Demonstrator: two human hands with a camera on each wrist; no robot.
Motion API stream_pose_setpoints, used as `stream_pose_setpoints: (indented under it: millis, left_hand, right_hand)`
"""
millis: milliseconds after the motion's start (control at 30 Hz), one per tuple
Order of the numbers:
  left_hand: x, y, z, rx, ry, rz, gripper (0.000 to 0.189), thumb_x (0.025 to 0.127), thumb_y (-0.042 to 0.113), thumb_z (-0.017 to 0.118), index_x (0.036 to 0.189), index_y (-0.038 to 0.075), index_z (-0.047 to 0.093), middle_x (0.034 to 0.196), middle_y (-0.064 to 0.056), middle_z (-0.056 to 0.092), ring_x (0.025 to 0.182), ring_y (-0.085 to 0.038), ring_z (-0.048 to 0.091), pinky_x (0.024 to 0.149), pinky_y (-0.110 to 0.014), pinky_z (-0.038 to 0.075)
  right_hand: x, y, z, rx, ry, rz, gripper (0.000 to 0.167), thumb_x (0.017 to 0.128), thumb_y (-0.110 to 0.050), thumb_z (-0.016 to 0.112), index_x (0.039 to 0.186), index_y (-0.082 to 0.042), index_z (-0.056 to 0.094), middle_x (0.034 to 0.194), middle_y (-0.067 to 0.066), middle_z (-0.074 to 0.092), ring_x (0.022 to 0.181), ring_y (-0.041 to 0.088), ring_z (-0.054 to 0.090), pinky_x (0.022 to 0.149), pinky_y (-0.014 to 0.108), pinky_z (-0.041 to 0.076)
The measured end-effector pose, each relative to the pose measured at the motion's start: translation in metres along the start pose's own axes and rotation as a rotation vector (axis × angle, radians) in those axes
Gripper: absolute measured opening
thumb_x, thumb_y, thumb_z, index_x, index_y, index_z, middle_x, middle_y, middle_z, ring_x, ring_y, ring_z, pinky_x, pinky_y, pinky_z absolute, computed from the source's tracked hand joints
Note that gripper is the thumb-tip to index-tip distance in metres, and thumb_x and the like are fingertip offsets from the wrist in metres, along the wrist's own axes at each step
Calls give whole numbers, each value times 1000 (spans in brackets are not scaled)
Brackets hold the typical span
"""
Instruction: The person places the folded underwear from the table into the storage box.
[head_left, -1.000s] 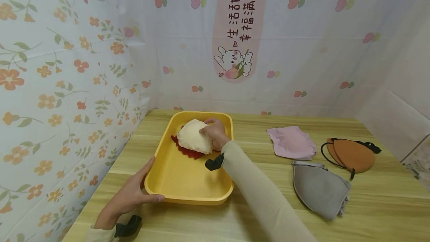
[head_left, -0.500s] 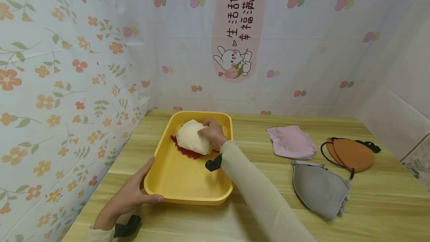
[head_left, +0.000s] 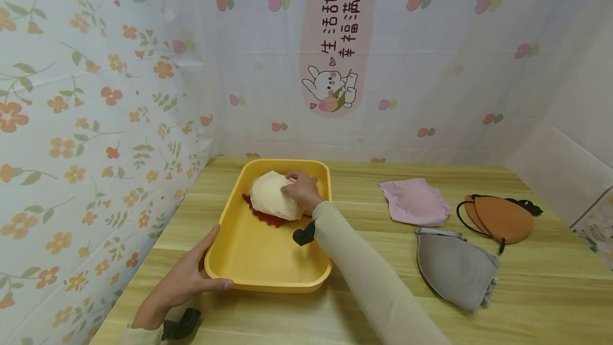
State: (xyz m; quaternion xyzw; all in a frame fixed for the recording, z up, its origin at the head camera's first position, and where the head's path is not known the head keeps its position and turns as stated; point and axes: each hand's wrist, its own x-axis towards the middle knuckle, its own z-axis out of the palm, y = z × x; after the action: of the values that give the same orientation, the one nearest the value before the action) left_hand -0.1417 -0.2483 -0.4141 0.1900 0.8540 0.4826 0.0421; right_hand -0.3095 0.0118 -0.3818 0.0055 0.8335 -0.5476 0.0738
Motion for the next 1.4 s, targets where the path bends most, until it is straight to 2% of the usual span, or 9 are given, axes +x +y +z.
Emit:
stream_pose_setpoints:
  millis: [133,300,700,1033,1167,1200,1267,1333,1400]
  left_hand:
    - [0,1,0,20,2,0,117,77,19,87,161,0,8,164,-32,14,144,-49,33,99,-5,36]
    - [1,0,1,15,2,-21,117,78,19,87,161,-1,7,165,-31,14,145,-48,32,99,-5,36]
    - [3,3,1,24,-5,-36,117,77,21,87,161,1,7,165,-31,15,145,-47,35,98,-5,36]
    - [2,0,4,-12,0,-75,116,79,21,86,161,0,7,166,-28,16,143,-43,34,97,-7,40]
    - [1,1,4,-23,-8,-61,115,80,20,85,161,1,6,165,-29,15,142,-45,35,97,-7,41]
    - [1,1,3,-18,-10,-49,116,79,20,85,161,0,6,165,-31,15,142,-46,36,97,-7,41]
    - [0,2,2,-6,-8,-31,116,79,19,85,161,-1,6,164,-32,15,141,-47,37,97,-7,41]
    - [0,2,1,9,-3,-23,116,79,19,86,161,-1,6,164,-33,16,140,-48,38,97,-7,41]
    - [0,1,0,21,0,-22,116,78,19,86,161,-1,7,164,-32,18,140,-47,38,97,-7,40]
  right_hand:
    - [-1,0,-3,-11,-11,6,36,89,-17,68,125,-12,65,148,22,40,136,40,34,102,52,51]
    - [-1,-3,-8,-63,-7,0,39,90,-22,65,128,-14,66,146,17,49,133,37,41,103,50,50]
    - [-3,-12,-18,-268,50,-100,39,95,-25,63,131,-12,65,135,12,64,123,35,56,103,47,50]
    - [-2,-20,-32,-236,46,-92,48,96,-26,62,142,-12,56,144,14,57,125,35,57,102,47,52]
    - [-3,-24,-42,-196,58,-89,48,95,-25,64,141,-12,56,147,12,55,126,33,56,103,46,50]
    - [-3,-24,-44,-187,63,-86,47,95,-25,64,140,-13,56,147,12,55,120,31,57,99,44,52]
    - [-3,-26,-49,-163,67,-76,47,95,-25,64,140,-14,56,138,14,60,96,26,59,83,37,53]
    - [-3,-27,-54,-140,66,-66,47,95,-25,64,141,-14,55,132,14,61,74,20,49,65,31,46]
    - [-3,-28,-60,-130,62,-62,47,96,-26,64,141,-15,54,126,13,62,65,17,40,56,29,39]
